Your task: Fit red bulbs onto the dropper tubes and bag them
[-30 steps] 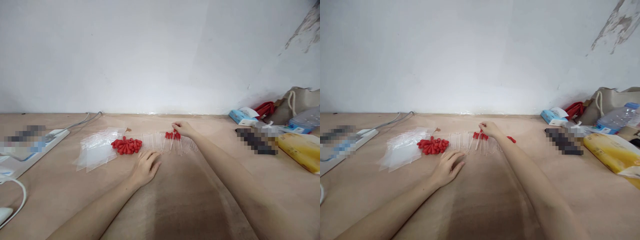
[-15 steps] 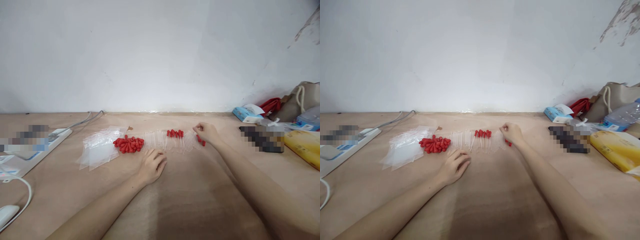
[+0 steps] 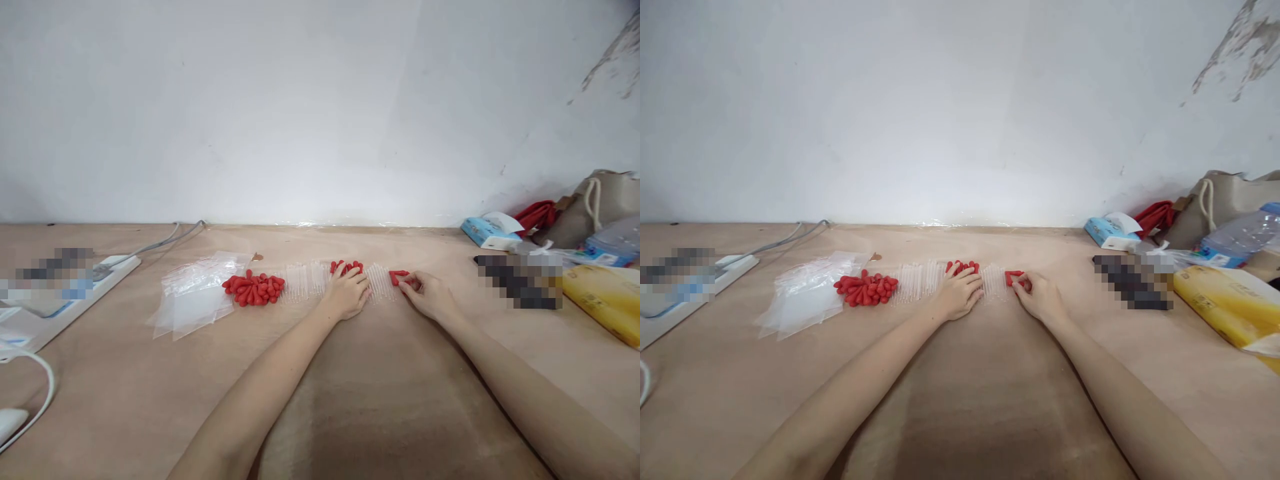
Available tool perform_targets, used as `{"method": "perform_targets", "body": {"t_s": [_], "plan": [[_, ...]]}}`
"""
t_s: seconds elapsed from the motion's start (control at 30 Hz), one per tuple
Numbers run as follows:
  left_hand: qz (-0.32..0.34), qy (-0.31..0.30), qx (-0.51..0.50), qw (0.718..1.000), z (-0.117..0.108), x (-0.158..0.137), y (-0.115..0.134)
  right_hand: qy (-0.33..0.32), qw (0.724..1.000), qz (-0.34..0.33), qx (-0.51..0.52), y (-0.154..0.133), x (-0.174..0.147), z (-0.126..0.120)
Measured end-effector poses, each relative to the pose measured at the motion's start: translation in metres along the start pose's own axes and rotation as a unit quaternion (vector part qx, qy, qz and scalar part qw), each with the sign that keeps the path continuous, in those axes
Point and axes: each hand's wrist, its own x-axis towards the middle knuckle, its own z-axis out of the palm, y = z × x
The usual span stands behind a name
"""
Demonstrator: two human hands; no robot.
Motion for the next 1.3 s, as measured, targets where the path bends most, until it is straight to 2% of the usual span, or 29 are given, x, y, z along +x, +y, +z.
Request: {"method": "perform_targets", "body": {"t_s": [0.2, 0.43, 0.57, 0.73, 0.83, 0.93, 1.03, 1.13, 1.2, 1.3], "plan": [[-0.087, 0.012, 0.017, 0.996, -0.002, -0.002, 0.001, -0.016, 0.999, 0.040, 0.020, 0.005, 0.001, 0.006], [-0.153, 0.003, 0.036, 0.988, 0.000, 0.013, 0.018, -0.021, 0.999, 0.018, 0.030, 0.004, 0.001, 0.007], [-0.217, -0.003, 0.041, 0.975, 0.003, 0.018, 0.026, -0.025, 0.999, 0.025, 0.040, 0.003, 0.001, 0.008], [-0.299, -0.016, 0.041, 0.953, 0.007, 0.026, 0.031, -0.020, 0.995, 0.066, 0.067, 0.001, 0.001, 0.010], [-0.320, -0.018, 0.032, 0.947, 0.006, 0.031, 0.035, 0.002, 0.991, 0.092, 0.100, 0.000, 0.001, 0.011], [-0.338, -0.006, -0.017, 0.941, -0.004, 0.029, 0.035, 0.029, 0.975, 0.109, 0.189, -0.001, 0.002, 0.010], [-0.310, 0.022, -0.078, 0.947, -0.025, 0.010, 0.029, 0.041, 0.947, 0.107, 0.301, -0.006, 0.002, 0.008], [-0.193, 0.058, -0.057, 0.978, -0.048, -0.026, 0.015, 0.030, 0.906, 0.102, 0.410, -0.017, -0.001, 0.008], [-0.127, 0.037, -0.038, 0.990, -0.059, -0.055, 0.005, 0.009, 0.875, 0.107, 0.473, -0.030, -0.007, 0.010], [-0.076, 0.011, -0.012, 0.997, -0.065, -0.093, -0.009, -0.048, 0.839, 0.105, 0.531, -0.053, -0.020, 0.014]]}}
